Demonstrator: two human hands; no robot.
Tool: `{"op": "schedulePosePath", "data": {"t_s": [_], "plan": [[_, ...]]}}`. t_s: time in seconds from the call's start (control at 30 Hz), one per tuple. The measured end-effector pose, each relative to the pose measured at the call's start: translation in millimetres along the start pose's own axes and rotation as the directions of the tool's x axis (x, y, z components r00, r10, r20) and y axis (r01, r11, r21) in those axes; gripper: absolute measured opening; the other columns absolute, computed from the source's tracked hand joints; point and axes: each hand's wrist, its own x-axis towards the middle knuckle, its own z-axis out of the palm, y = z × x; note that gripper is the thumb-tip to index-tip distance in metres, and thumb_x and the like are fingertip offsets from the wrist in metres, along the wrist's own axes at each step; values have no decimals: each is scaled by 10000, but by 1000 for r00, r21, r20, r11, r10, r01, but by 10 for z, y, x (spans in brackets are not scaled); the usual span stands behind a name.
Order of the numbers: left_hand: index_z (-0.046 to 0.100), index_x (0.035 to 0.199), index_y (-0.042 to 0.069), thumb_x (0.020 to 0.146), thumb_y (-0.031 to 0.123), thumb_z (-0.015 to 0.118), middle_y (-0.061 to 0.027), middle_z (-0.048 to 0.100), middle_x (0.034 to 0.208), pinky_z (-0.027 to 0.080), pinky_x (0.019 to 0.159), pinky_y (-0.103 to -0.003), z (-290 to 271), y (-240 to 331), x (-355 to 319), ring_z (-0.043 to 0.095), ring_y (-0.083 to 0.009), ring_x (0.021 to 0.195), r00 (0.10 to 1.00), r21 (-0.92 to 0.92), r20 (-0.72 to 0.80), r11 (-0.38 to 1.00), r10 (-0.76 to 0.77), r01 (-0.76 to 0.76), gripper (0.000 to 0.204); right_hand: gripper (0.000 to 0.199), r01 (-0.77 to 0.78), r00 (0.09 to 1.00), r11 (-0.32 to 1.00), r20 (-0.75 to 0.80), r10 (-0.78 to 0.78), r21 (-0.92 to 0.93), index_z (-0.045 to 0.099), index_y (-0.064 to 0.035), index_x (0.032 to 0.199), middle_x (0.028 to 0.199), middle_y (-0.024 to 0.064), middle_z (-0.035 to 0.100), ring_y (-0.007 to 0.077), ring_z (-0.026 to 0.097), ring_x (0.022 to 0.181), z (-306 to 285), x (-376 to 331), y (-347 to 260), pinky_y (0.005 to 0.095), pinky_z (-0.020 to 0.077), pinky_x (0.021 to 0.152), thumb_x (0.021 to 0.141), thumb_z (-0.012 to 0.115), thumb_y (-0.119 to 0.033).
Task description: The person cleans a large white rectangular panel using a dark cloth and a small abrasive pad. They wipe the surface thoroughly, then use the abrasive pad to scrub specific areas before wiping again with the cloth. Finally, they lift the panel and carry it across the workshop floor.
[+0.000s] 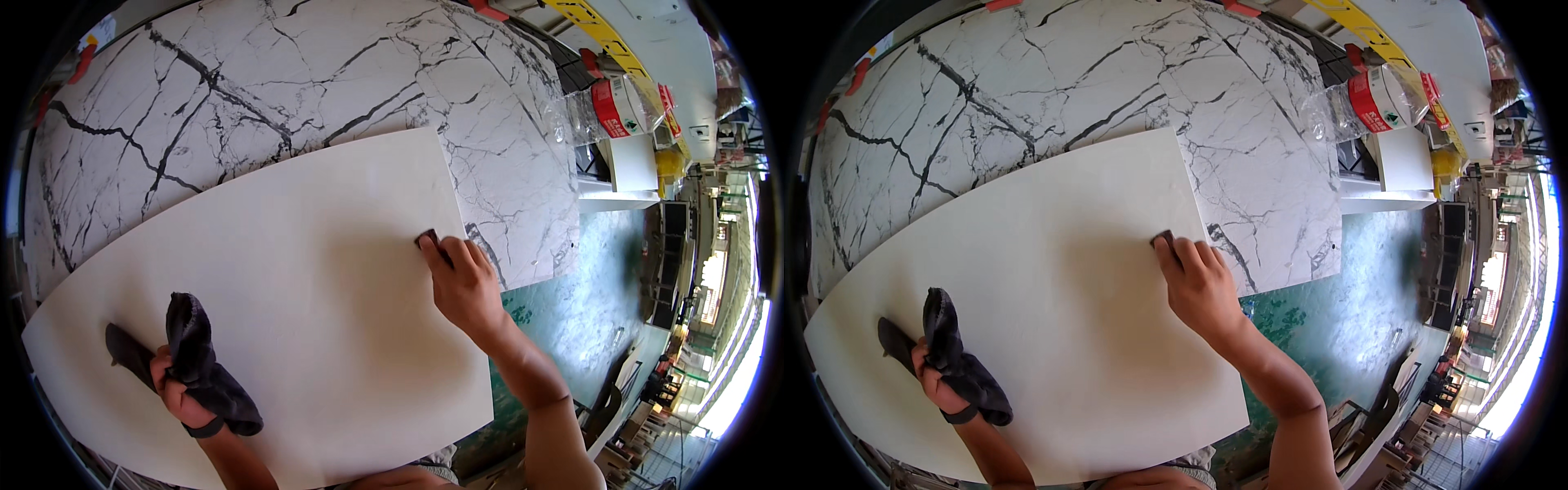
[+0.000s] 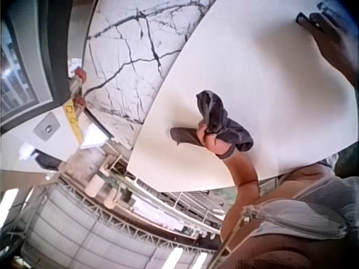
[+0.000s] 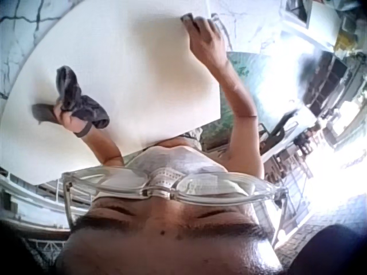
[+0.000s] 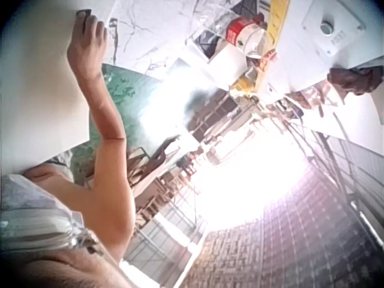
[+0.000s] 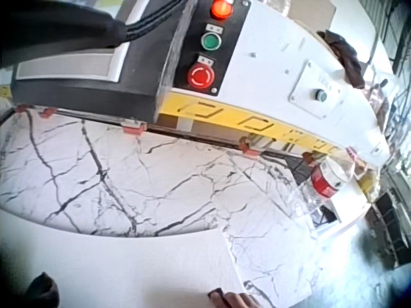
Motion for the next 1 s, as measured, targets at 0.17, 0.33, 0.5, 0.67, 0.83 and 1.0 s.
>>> {"op": "schedulePosePath", "data": {"t_s": [0.17, 0.33, 0.5, 0.67, 0.83, 1.0], "plan": [[576, 1127, 12, 855, 110, 453, -123, 562, 1196, 442, 944, -349, 46, 18, 18, 552, -232, 1043, 999, -114, -4, 993, -39, 38, 314, 340, -95, 991, 993, -102, 87, -70, 672, -24, 1161, 917, 104, 556, 280, 594, 806, 55, 465, 293, 383, 525, 693, 830, 624, 40], [579, 1121, 18, 843, 111, 461, -127, 562, 1192, 443, 952, -350, 0, 5, -14, 551, -236, 1047, 999, -36, -25, 999, -20, 19, 317, 381, -63, 998, 998, -10, 63, -23, 628, 21, 1168, 926, 108, 547, 277, 570, 797, 58, 216, 103, 391, 509, 731, 793, 573, 55], [582, 1119, 24, 836, 114, 460, -130, 564, 1182, 441, 962, -353, 96, 42, 32, 553, -241, 1062, 999, -62, -4, 997, -37, 36, 320, 330, -121, 988, 993, -96, 119, -12, 654, 15, 1112, 933, 101, 555, 282, 585, 831, 128, 597, 290, 398, 523, 742, 792, 582, 48], [582, 1123, 24, 826, 111, 450, -133, 569, 1171, 437, 971, -364, 41, 9, 20, 553, -245, 1065, 1000, -109, -7, 994, -14, 13, 336, 338, -51, 994, 998, -92, 53, 23, 657, -7, 1123, 935, 95, 568, 281, 593, 851, 153, 649, 272, 387, 526, 736, 796, 586, 43], [581, 1115, 19, 810, 97, 454, -138, 571, 1153, 436, 976, -376, 141, 61, 54, 553, -248, 1050, 999, -108, 3, 994, -33, 33, 340, 351, -85, 984, 996, -157, 81, -20, 658, -28, 1120, 933, 85, 571, 277, 590, 843, 188, 921, 401, 386, 532, 729, 788, 579, 53], [579, 1082, 13, 788, 82, 461, -158, 579, 1110, 455, 943, -376, 89, 27, 19, 564, -257, 1009, 998, -112, -53, 993, -29, 23, 324, 313, -36, 990, 999, -139, 37, 10, 673, -36, 1082, 923, 70, 569, 270, 588, 839, 210, 798, 269, 377, 536, 700, 795, 583, 51]]}}
